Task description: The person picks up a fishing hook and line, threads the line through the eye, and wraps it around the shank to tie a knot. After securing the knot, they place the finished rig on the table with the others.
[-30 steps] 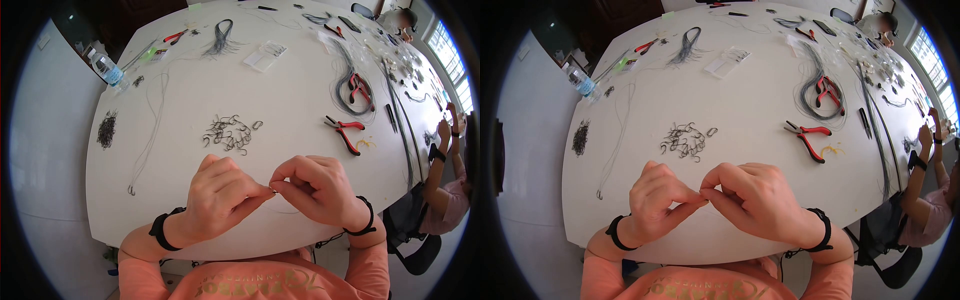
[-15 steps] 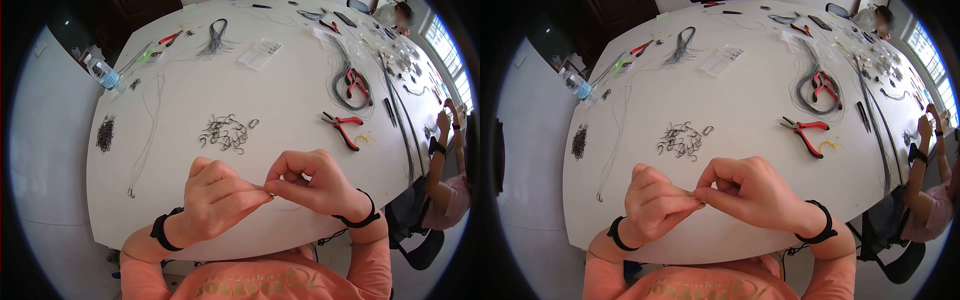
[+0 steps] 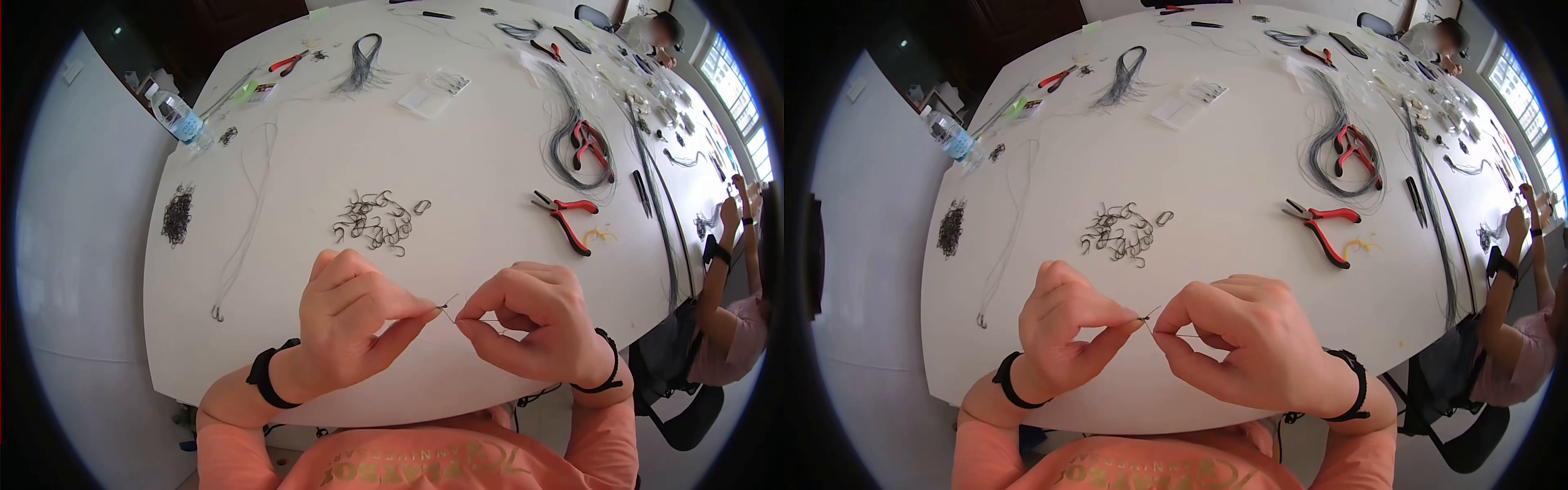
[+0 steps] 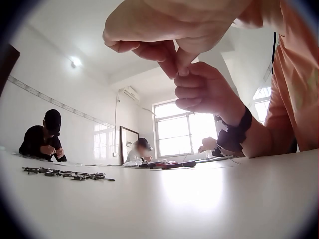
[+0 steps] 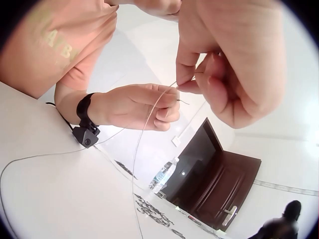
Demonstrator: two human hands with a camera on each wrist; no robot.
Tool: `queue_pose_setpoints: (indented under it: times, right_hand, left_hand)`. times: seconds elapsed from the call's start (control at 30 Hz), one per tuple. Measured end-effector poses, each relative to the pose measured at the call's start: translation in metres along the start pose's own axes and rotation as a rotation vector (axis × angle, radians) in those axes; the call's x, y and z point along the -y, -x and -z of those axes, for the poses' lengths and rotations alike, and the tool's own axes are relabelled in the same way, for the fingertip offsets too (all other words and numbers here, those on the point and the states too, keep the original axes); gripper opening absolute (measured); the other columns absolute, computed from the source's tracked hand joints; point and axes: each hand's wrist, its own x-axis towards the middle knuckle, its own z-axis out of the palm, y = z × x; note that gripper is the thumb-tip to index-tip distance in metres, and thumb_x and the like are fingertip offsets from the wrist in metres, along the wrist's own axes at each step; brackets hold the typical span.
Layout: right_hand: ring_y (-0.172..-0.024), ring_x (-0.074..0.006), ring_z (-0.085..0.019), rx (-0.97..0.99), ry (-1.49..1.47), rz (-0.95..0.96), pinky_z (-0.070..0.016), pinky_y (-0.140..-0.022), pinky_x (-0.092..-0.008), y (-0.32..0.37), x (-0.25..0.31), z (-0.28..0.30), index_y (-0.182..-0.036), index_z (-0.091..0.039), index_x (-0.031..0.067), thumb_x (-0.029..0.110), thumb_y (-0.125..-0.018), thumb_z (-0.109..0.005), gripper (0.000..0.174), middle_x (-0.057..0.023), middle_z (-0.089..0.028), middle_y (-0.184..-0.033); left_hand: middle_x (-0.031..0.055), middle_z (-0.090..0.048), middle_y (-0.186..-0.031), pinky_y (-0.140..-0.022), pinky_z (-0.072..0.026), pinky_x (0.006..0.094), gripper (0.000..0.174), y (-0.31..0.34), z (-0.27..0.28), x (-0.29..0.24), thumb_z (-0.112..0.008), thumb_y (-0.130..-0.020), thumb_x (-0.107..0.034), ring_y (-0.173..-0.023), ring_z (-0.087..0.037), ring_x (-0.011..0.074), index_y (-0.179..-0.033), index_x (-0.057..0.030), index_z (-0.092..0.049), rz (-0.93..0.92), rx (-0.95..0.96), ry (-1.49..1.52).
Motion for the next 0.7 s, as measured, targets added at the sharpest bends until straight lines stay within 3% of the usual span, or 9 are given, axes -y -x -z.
queue_pose_setpoints:
  times: [0.17, 0.23, 0.37, 0.43, 0.57, 0.7]
  right_hand:
    - [-0.048, -0.0149, -0.05, -0.103, 0.125, 0.166, -0.0382, -0.049, -0.0308, -0.001, -0.01, -0.009, -0.082, -0.066, 0.0113, 0.002, -0.074, -0.077, 0.016, 0.0021, -0.057, -0.058]
    - [-0.047, -0.014, -0.048, -0.189, 0.224, 0.253, -0.0358, -0.048, -0.03, -0.001, -0.014, -0.015, -0.083, -0.068, 0.0124, 0.003, -0.073, -0.078, 0.017, 0.0041, -0.054, -0.057]
    - [-0.044, -0.0122, -0.045, -0.26, 0.395, 0.377, -0.032, -0.046, -0.0287, 0.0, -0.018, -0.023, -0.086, -0.07, 0.0137, 0.005, -0.072, -0.08, 0.019, 0.0059, -0.05, -0.054]
    - [-0.043, -0.011, -0.042, -0.301, 0.509, 0.42, -0.0285, -0.045, -0.0278, 0.001, -0.019, -0.025, -0.087, -0.071, 0.0143, 0.007, -0.073, -0.082, 0.02, 0.0075, -0.046, -0.052]
    - [-0.042, -0.0108, -0.04, -0.333, 0.371, 0.373, -0.0284, -0.045, -0.0276, -0.001, -0.024, -0.032, -0.088, -0.071, 0.0137, 0.008, -0.075, -0.081, 0.018, 0.0074, -0.043, -0.051]
    - [-0.041, -0.0088, -0.035, -0.273, 0.061, 0.132, -0.027, -0.044, -0.0265, 0.001, -0.022, -0.033, -0.091, -0.072, 0.0111, 0.006, -0.081, -0.079, 0.013, 0.0058, -0.036, -0.048]
  left_hand:
    - [-0.0011, -0.064, -0.078, -0.065, -0.0413, 0.0272, 0.021, 0.001, -0.003, -0.001, -0.081, -0.077, 0.003, -0.07, -0.051, 0.0157, -0.089, -0.0083, -0.067, 0.161, 0.004, 0.247]
    - [-0.003, -0.067, -0.078, -0.065, -0.0392, 0.0266, 0.012, 0.003, -0.006, -0.007, -0.081, -0.083, -0.004, -0.071, -0.052, 0.0113, -0.086, -0.0094, -0.07, 0.476, -0.051, 0.529]
    - [-0.0033, -0.068, -0.083, -0.067, -0.0407, 0.0259, 0.009, 0.01, -0.005, -0.005, -0.077, -0.089, -0.005, -0.072, -0.051, 0.0074, -0.088, -0.0081, -0.069, 0.599, 0.015, 0.678]
    - [-0.0016, -0.069, -0.089, -0.07, -0.0435, 0.0241, 0.006, 0.01, -0.004, -0.007, -0.074, -0.093, -0.006, -0.075, -0.055, 0.0059, -0.094, -0.0053, -0.068, 0.78, 0.037, 0.932]
    - [0.0008, -0.07, -0.092, -0.073, -0.0456, 0.0229, 0.007, 0.01, -0.005, -0.009, -0.072, -0.095, -0.006, -0.081, -0.059, 0.0059, -0.099, -0.0033, -0.066, 0.813, 0.017, 1.061]
    - [0.0026, -0.07, -0.093, -0.075, -0.0467, 0.023, 0.009, 0.011, -0.005, -0.008, -0.071, -0.096, -0.007, -0.084, -0.061, 0.0069, -0.101, -0.0026, -0.066, 0.826, 0.028, 1.099]
